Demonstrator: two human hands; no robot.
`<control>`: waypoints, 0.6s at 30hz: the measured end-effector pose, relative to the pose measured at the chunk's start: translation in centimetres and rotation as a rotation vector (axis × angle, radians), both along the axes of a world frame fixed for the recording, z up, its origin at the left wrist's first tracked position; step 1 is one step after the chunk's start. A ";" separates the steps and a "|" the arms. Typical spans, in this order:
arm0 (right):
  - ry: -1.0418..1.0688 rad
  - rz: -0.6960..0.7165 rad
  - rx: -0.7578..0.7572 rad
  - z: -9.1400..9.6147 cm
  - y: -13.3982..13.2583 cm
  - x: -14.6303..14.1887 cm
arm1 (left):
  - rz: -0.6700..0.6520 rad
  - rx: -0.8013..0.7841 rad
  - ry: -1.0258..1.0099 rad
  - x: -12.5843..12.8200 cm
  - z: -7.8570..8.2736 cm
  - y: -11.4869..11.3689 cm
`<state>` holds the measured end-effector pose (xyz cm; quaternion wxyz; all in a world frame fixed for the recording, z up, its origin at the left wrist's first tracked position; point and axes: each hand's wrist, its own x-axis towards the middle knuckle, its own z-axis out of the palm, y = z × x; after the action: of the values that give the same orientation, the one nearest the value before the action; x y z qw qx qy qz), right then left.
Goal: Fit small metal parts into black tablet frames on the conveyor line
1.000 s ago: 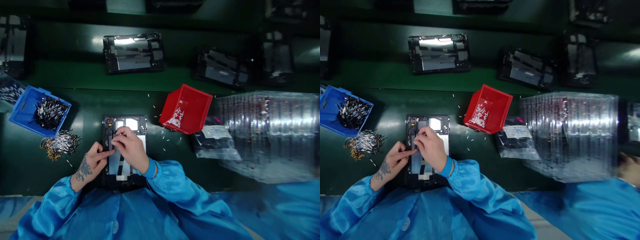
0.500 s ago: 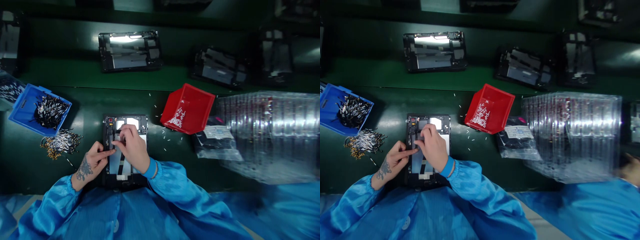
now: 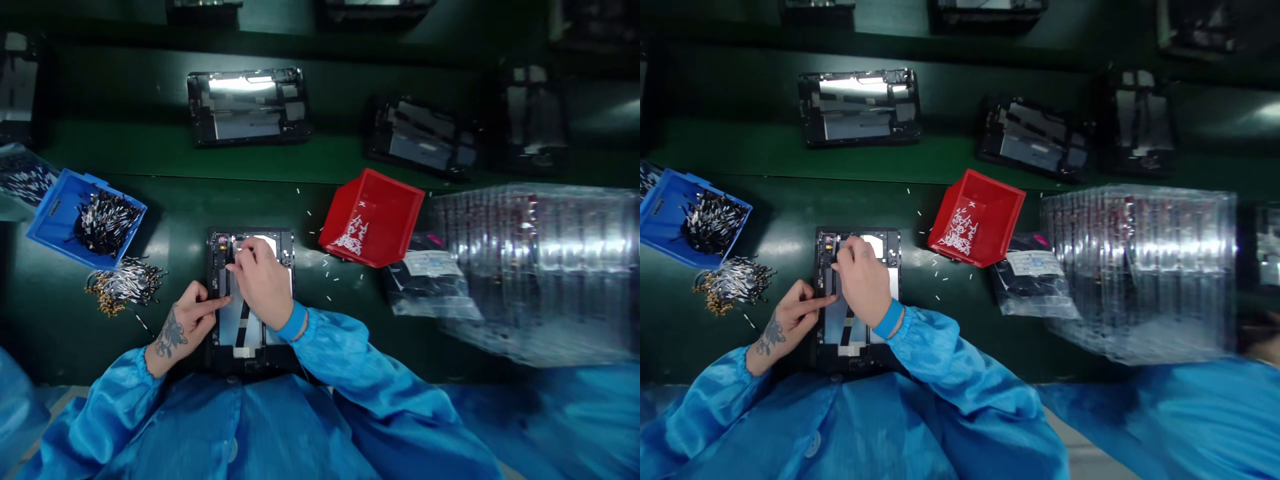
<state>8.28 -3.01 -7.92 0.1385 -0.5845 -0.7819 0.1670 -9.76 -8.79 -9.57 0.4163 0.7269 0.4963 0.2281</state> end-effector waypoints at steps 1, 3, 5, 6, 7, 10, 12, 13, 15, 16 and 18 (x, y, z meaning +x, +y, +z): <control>0.022 0.018 -0.006 0.1 0.1 0.2 | 0.002 0.013 0.017 0.0 -0.1 -0.2; 0.114 0.034 -0.023 0.7 0.9 1.4 | 0.035 0.062 0.097 0.1 -0.2 -1.2; 0.209 0.005 -0.011 1.7 3.0 3.5 | 0.048 0.182 0.210 0.3 -0.4 -2.9; 0.225 -0.033 0.007 2.2 4.6 4.7 | 0.022 0.258 0.261 0.5 -0.4 -3.9; 0.208 -0.089 0.027 2.7 6.6 5.8 | -0.041 0.335 0.299 0.8 -0.5 -4.9; 0.035 -0.308 0.004 3.9 14.1 8.2 | -0.299 0.411 0.428 1.7 -0.8 -7.0; 0.025 -0.499 -0.116 4.1 19.2 8.1 | -0.410 0.373 0.537 2.1 -1.1 -7.5; 0.064 -0.564 -0.213 4.1 21.4 7.7 | -0.444 0.353 0.576 2.3 -1.3 -7.6; 0.116 -0.592 -0.319 3.9 24.7 6.2 | -0.441 0.331 0.607 2.5 -1.8 -7.7; 0.144 -0.576 -0.353 3.8 25.8 5.5 | -0.407 0.334 0.605 2.6 -2.1 -7.8; 0.207 -0.517 -0.382 3.5 26.8 4.1 | -0.342 0.366 0.573 2.7 -2.5 -7.9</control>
<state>12.34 23.81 -4.37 0.1429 -0.7589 -0.5440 0.3281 -7.06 -16.74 -12.12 0.1557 0.8959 0.4151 0.0276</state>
